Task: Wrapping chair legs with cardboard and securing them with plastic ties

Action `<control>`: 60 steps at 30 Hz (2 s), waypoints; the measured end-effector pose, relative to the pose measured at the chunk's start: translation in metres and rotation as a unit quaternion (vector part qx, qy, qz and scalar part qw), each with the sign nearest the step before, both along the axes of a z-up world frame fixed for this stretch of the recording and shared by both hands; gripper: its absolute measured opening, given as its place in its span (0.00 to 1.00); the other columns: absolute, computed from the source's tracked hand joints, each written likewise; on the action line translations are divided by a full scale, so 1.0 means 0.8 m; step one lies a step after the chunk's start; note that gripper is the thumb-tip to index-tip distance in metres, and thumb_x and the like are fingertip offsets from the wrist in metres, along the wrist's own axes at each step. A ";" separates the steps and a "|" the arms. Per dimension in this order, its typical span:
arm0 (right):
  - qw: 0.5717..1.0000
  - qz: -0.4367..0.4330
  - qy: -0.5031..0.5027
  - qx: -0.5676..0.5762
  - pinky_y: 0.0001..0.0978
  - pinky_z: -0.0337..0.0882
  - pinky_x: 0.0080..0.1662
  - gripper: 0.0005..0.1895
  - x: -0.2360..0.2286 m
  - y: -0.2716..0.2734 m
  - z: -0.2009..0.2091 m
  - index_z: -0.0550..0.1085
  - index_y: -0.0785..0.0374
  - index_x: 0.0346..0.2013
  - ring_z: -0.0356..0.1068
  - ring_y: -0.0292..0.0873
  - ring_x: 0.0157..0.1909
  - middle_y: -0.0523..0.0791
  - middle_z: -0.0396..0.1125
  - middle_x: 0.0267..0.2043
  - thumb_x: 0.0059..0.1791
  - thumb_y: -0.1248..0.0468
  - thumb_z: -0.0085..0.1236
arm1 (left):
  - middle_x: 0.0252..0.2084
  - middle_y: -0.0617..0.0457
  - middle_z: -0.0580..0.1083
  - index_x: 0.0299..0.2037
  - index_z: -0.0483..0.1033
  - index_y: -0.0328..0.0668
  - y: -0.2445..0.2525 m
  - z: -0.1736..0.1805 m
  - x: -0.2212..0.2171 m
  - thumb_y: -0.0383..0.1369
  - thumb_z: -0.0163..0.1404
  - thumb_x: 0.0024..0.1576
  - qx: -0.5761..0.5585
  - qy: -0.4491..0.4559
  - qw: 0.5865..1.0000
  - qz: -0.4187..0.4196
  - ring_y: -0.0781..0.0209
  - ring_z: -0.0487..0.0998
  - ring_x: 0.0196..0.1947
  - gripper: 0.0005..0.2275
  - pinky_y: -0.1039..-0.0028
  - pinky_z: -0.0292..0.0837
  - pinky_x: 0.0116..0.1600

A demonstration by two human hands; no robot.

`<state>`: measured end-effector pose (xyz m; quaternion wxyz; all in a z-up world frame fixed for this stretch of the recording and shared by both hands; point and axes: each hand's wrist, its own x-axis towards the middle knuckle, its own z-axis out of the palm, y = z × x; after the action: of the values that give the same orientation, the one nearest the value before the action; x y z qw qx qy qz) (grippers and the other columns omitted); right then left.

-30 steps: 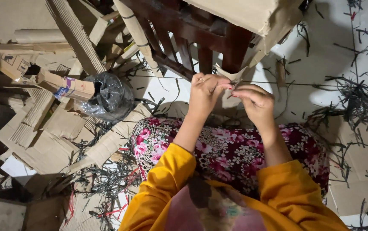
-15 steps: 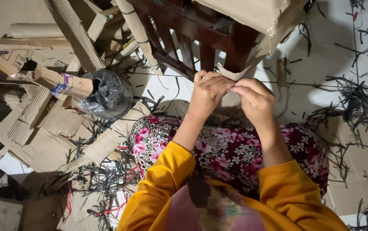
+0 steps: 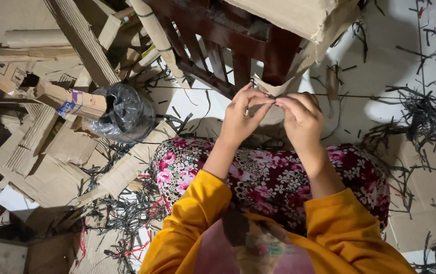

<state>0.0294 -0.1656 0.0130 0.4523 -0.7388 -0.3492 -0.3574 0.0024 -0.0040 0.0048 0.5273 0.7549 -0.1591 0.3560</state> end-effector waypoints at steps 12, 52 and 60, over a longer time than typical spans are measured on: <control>0.977 0.034 0.205 -0.053 0.49 0.69 0.40 0.03 -0.017 -0.008 0.015 0.77 0.65 0.36 0.68 0.60 0.34 0.51 0.64 0.29 0.54 0.70 0.63 | 0.34 0.52 0.82 0.43 0.77 0.41 -0.015 0.008 -0.023 0.25 0.65 0.51 -0.194 0.196 0.961 -0.028 0.66 0.83 0.37 0.12 0.71 0.76 0.51; 0.678 0.014 0.600 -0.423 0.49 0.72 0.55 0.11 -0.001 -0.060 -0.228 0.82 0.55 0.47 0.75 0.57 0.54 0.50 0.77 0.48 0.51 0.65 0.60 | 0.44 0.47 0.82 0.48 0.81 0.50 -0.037 -0.209 -0.142 0.49 0.39 0.62 0.420 0.560 0.661 -0.270 0.45 0.83 0.47 0.20 0.56 0.79 0.52; 0.636 -0.101 0.656 -0.393 0.52 0.76 0.50 0.21 -0.017 0.018 -0.269 0.79 0.70 0.49 0.75 0.59 0.50 0.58 0.75 0.47 0.53 0.61 0.42 | 0.46 0.48 0.82 0.48 0.84 0.51 -0.018 -0.244 -0.139 0.38 0.45 0.59 0.273 0.588 0.685 -0.334 0.43 0.81 0.49 0.15 0.57 0.77 0.56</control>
<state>0.0158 -0.1515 -0.2021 0.1903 -0.9177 0.0087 0.3487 -0.1090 -0.0187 -0.1904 0.3669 0.8171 -0.1483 -0.4192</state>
